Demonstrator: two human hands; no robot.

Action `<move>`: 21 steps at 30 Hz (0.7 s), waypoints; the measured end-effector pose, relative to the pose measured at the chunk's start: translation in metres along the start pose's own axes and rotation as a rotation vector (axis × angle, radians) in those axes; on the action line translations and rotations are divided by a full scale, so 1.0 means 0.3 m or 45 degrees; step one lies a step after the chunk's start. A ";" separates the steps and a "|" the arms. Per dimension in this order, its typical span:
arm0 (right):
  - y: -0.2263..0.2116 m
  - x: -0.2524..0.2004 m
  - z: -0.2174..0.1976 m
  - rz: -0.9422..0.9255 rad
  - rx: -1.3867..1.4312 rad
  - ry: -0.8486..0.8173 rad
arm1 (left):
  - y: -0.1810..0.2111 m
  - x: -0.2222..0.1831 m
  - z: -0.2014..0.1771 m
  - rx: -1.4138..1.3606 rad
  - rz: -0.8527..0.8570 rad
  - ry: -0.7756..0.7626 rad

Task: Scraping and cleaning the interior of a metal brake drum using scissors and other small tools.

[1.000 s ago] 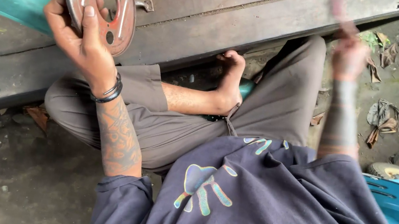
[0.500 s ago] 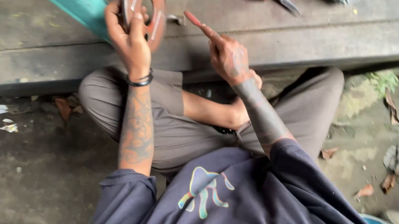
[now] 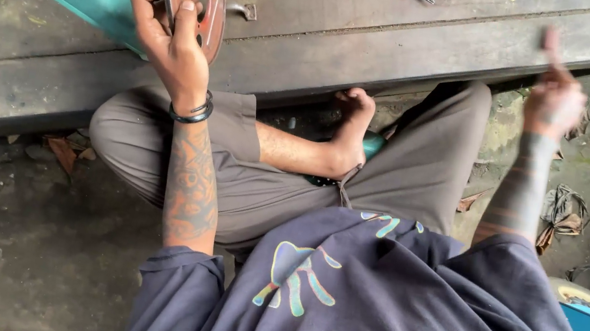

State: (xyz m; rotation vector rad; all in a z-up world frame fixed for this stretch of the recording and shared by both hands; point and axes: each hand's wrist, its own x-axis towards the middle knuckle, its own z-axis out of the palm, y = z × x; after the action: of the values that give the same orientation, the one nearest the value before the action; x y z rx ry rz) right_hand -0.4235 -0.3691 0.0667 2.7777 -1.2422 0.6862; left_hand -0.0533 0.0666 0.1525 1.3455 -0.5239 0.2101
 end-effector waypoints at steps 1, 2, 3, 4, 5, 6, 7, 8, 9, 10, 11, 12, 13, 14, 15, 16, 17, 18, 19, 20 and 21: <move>0.041 0.006 0.009 0.001 -0.002 0.003 | 0.008 -0.004 0.000 -0.003 0.001 -0.001; 0.080 0.023 0.020 0.097 -0.047 0.105 | 0.016 -0.002 0.003 0.023 -0.002 0.002; 0.121 0.042 0.031 0.192 -0.092 0.209 | 0.024 0.001 0.010 0.050 -0.004 0.006; 0.014 0.037 0.021 0.191 -0.086 0.220 | 0.019 0.003 0.007 0.047 0.007 0.008; -0.090 0.034 0.012 0.052 0.179 0.079 | 0.012 0.006 0.008 0.058 0.025 0.000; -0.191 -0.004 0.001 -0.076 0.440 -0.073 | 0.009 -0.002 0.002 0.076 0.031 -0.023; -0.352 -0.046 0.054 -0.063 0.444 -0.073 | -0.002 -0.010 -0.005 0.079 0.030 -0.037; -0.510 -0.108 0.096 -0.255 0.297 -0.280 | -0.015 -0.007 -0.007 0.079 0.037 -0.022; -0.665 -0.186 0.132 -0.448 0.148 -0.483 | -0.030 -0.001 -0.009 0.078 0.044 -0.008; -0.774 -0.195 0.088 -0.431 0.152 -0.478 | -0.016 -0.001 -0.004 0.076 0.048 -0.026; -0.886 -0.199 0.045 -0.399 0.355 -0.651 | -0.005 0.001 0.000 0.119 0.047 -0.027; -1.000 -0.202 0.004 -0.368 0.562 -0.824 | 0.004 0.001 -0.001 0.165 0.044 -0.026; -0.972 -0.184 0.055 -0.353 0.568 -0.820 | 0.002 0.000 0.003 0.163 0.045 -0.042; -0.948 -0.171 0.105 -0.374 0.523 -0.744 | 0.002 -0.003 0.001 0.155 0.028 -0.039; -0.925 -0.158 0.157 -0.395 0.478 -0.669 | 0.001 -0.004 -0.003 0.147 0.011 -0.036; -0.831 -0.131 0.152 -0.377 0.478 -0.662 | 0.003 0.000 0.002 0.140 0.012 -0.054; -0.739 -0.108 0.148 -0.306 0.398 -0.768 | 0.004 0.005 0.003 0.167 0.011 -0.057; -0.641 -0.093 0.141 -0.239 0.314 -0.881 | 0.005 -0.004 0.002 0.196 0.002 -0.054; -0.443 -0.074 0.177 -0.225 0.310 -0.883 | 0.000 -0.003 0.014 0.190 -0.004 -0.064; -0.262 -0.058 0.205 -0.118 0.301 -0.735 | 0.001 -0.005 0.015 0.204 0.000 -0.070; -0.088 -0.042 0.223 -0.012 0.289 -0.587 | 0.004 -0.007 0.014 0.217 0.003 -0.075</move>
State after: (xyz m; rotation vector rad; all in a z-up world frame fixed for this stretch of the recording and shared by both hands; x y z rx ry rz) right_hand -0.3864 -0.3552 0.0052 3.2547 -1.2765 0.1942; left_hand -0.0567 0.0631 0.1532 1.5208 -0.5670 0.2216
